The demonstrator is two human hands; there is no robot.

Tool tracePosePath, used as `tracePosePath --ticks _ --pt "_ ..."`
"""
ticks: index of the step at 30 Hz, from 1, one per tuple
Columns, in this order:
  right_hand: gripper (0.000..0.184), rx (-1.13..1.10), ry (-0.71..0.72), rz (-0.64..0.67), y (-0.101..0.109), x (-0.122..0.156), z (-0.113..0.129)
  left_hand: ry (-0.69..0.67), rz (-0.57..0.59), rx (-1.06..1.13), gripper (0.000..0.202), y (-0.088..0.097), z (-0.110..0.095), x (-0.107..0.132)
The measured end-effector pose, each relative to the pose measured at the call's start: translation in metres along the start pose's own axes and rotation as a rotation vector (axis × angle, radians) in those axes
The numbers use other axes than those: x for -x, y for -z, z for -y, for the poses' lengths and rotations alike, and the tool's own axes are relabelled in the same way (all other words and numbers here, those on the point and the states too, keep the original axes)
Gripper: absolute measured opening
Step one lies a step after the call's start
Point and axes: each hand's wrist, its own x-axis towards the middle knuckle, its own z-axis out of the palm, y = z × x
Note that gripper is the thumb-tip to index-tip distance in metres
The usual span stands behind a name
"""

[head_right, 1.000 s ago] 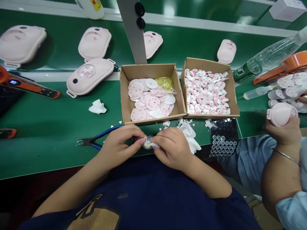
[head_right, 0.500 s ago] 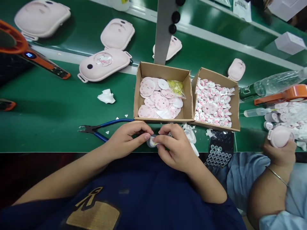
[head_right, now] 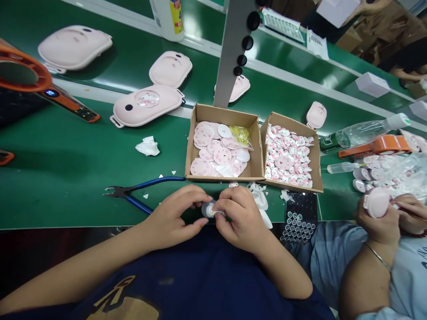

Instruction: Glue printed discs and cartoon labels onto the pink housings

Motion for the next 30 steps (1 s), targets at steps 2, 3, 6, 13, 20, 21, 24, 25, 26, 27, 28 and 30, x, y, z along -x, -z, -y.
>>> tracePosePath --ticks 2,3,6,13,20,21,24,25,26,27,28,30 --pt "0.017 0.001 -0.007 -0.010 0.000 0.001 0.000 0.019 0.017 -0.050 0.038 -0.004 0.002 0.001" --pt "0.017 -0.005 -0.011 -0.014 0.000 0.001 -0.001 0.025 0.022 -0.076 0.038 -0.006 0.003 0.001" --pt "0.018 -0.040 -0.024 -0.015 0.000 0.003 -0.003 0.039 0.030 -0.129 0.030 -0.010 0.007 0.002" --pt "0.018 -0.073 -0.046 -0.032 -0.003 0.007 -0.006 0.073 0.008 -0.021 0.046 -0.014 0.012 0.005" --pt "0.016 -0.069 -0.028 -0.062 -0.004 0.007 -0.008 0.144 -0.038 -0.039 0.034 -0.021 0.017 0.003" --pt "0.015 -0.065 -0.029 -0.065 -0.003 0.007 -0.008 0.145 -0.011 -0.030 0.033 -0.019 0.017 0.001" --pt "0.014 -0.067 -0.033 -0.074 -0.002 0.006 -0.007 0.140 0.106 0.006 0.039 -0.009 0.019 -0.005" --pt "0.013 -0.074 -0.035 -0.077 -0.002 0.006 -0.007 0.138 0.151 0.021 0.041 -0.005 0.019 -0.006" --pt "0.013 -0.083 -0.041 -0.079 -0.002 0.006 -0.006 0.135 0.193 0.036 0.044 -0.002 0.019 -0.008" --pt "0.013 -0.094 -0.048 -0.082 -0.003 0.005 -0.006 0.131 0.228 0.049 0.047 0.001 0.018 -0.009" --pt "0.013 -0.104 -0.056 -0.086 -0.003 0.005 -0.006 0.129 0.255 0.057 0.051 0.003 0.017 -0.010" --pt "0.013 -0.126 -0.072 -0.096 -0.005 0.005 -0.005 0.153 0.270 0.061 0.059 0.004 0.013 -0.010"
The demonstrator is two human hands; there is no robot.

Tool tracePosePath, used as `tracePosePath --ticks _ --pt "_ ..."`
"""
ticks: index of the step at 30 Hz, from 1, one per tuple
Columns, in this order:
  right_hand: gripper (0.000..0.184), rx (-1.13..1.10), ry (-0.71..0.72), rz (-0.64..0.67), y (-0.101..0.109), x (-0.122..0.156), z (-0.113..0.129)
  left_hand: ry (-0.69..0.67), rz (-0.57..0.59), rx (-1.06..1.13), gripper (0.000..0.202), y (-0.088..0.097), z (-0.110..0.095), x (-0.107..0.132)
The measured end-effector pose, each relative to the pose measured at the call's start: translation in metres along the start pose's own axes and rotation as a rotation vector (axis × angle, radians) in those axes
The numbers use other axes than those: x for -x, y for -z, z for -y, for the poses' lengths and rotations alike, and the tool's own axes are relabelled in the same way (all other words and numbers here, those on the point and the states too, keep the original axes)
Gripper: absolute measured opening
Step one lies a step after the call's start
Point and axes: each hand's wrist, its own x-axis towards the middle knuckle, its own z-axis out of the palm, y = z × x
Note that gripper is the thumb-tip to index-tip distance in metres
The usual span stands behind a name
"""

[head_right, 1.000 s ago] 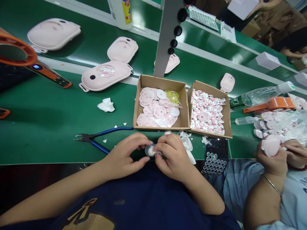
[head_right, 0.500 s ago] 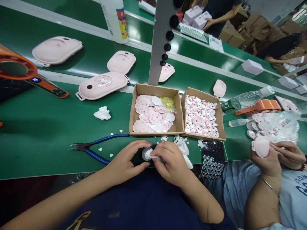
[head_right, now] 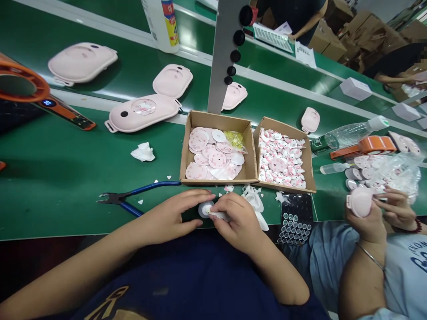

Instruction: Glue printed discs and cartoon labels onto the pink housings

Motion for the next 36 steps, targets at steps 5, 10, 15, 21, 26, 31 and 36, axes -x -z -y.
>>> tracePosePath --ticks 5,10,15,21,26,31,36 --pt "0.014 -0.028 -0.031 -0.019 -0.004 0.002 -0.001 0.121 -0.175 -0.086 0.042 -0.013 -0.005 -0.001" --pt "0.015 -0.156 -0.122 -0.002 -0.004 0.001 -0.008 0.056 -0.081 -0.132 0.040 -0.012 0.000 -0.001" --pt "0.019 -0.337 -0.217 0.102 -0.002 -0.003 -0.019 0.029 0.030 -0.083 0.044 -0.002 -0.002 -0.005" --pt "0.012 -0.403 -0.216 0.135 0.000 -0.003 -0.025 0.039 0.030 -0.075 0.049 -0.001 -0.005 -0.004" --pt "0.011 -0.361 -0.190 0.099 -0.003 -0.002 -0.022 0.088 -0.053 -0.129 0.058 -0.009 -0.009 -0.002" --pt "0.011 -0.334 -0.182 0.042 -0.005 -0.001 -0.020 0.097 -0.181 -0.202 0.034 -0.015 -0.007 -0.003" --pt "0.005 -0.296 -0.163 -0.030 -0.007 0.002 -0.021 0.016 -0.082 -0.141 0.041 -0.008 -0.003 -0.004"
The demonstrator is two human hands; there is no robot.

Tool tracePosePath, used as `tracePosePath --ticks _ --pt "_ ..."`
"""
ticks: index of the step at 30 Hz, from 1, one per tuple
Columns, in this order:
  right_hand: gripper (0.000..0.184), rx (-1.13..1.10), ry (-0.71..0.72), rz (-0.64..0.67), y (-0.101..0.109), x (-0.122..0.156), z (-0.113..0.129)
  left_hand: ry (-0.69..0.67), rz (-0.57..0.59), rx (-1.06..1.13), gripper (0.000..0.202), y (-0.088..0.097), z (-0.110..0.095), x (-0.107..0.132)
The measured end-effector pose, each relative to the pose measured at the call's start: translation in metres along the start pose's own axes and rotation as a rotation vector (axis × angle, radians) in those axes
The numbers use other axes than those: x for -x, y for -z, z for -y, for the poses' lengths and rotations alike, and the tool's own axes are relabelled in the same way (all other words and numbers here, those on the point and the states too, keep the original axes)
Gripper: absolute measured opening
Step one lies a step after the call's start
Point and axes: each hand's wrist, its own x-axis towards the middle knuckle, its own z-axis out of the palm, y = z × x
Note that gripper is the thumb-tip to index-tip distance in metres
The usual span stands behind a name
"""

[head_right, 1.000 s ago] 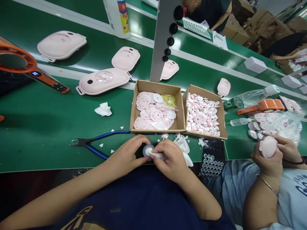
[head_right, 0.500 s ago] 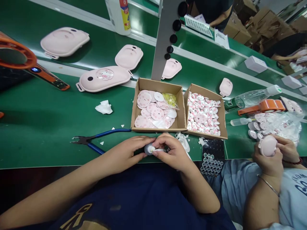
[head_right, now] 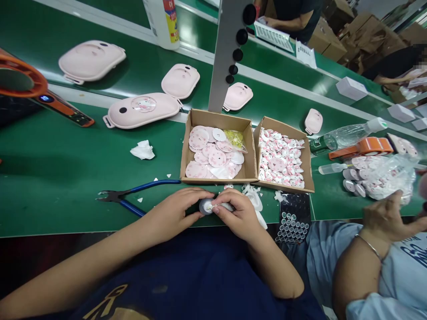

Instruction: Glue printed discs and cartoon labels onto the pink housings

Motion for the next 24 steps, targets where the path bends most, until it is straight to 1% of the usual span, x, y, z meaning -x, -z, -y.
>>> tracePosePath --ticks 2,5,7,9,12,14,16,17,19,22,24 --pt "0.007 0.002 -0.018 -0.013 -0.002 0.002 -0.001 -0.010 0.026 0.051 0.051 0.001 -0.002 -0.001" --pt "0.007 -0.006 -0.056 -0.038 -0.005 0.007 -0.003 0.041 0.007 0.075 0.057 -0.004 -0.006 -0.003" --pt "0.006 -0.004 -0.066 -0.054 -0.007 0.010 -0.005 0.068 -0.016 0.059 0.054 -0.009 -0.007 -0.003" --pt "0.006 0.016 -0.054 -0.070 -0.008 0.011 -0.004 0.052 -0.049 0.030 0.048 -0.012 -0.006 -0.003" --pt "0.017 0.102 0.035 -0.083 -0.008 0.009 0.003 0.015 -0.081 -0.007 0.041 -0.014 -0.003 -0.002" --pt "0.027 0.212 0.115 -0.104 -0.007 0.007 0.012 0.008 -0.080 -0.027 0.039 -0.014 -0.002 -0.002" --pt "0.032 0.335 0.169 -0.139 -0.008 0.004 0.021 0.003 -0.072 -0.039 0.041 -0.014 -0.002 -0.002" --pt "0.031 0.387 0.180 -0.158 -0.009 0.003 0.025 0.002 -0.071 -0.041 0.042 -0.014 -0.002 -0.002" --pt "0.023 0.456 0.180 -0.173 -0.011 0.002 0.029 0.009 -0.069 -0.036 0.043 -0.014 -0.001 -0.003" --pt "0.010 0.488 0.164 -0.149 -0.013 0.001 0.031 0.032 -0.069 -0.018 0.042 -0.015 -0.001 -0.002" --pt "0.009 0.487 0.164 -0.131 -0.014 0.002 0.031 0.031 -0.075 -0.003 0.041 -0.015 0.000 -0.002"
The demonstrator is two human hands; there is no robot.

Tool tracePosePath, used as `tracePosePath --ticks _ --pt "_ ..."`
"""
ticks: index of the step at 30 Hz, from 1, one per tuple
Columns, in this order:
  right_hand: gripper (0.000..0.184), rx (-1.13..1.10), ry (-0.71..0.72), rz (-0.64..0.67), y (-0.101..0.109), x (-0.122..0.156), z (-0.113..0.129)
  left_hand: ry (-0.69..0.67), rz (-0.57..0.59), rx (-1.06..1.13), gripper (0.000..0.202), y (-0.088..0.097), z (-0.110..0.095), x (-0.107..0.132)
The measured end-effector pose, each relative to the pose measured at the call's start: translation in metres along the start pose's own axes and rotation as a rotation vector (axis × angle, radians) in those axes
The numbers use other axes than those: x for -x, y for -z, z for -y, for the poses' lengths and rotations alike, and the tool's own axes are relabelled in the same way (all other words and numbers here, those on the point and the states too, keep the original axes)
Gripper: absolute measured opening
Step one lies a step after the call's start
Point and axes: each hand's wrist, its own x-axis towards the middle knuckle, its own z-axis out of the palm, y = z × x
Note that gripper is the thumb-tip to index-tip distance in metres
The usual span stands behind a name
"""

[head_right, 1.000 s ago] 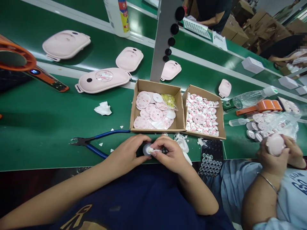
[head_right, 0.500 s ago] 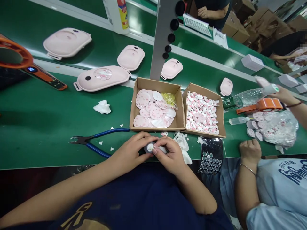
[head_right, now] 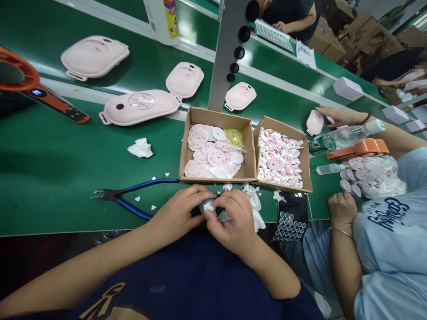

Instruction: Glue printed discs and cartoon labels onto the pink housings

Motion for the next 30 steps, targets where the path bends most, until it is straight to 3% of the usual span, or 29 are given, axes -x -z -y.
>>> tracePosePath --ticks 7,11,15,20,30 --pt "0.028 0.048 0.017 -0.051 -0.004 0.011 -0.002 0.006 -0.015 -0.015 0.044 0.001 0.002 0.000" --pt "0.019 0.088 0.005 0.028 -0.006 0.017 -0.001 -0.010 -0.035 -0.039 0.043 0.000 0.003 0.001" --pt "0.016 -0.025 0.017 0.064 -0.001 0.019 -0.001 -0.052 -0.060 -0.049 0.039 -0.002 0.005 0.002" --pt "0.014 -0.101 -0.102 0.075 0.007 0.017 -0.004 -0.074 -0.111 -0.066 0.039 -0.001 0.006 0.004" --pt "0.015 -0.076 -0.054 -0.002 0.003 0.012 -0.015 -0.016 0.010 0.110 0.047 0.007 0.002 0.001"
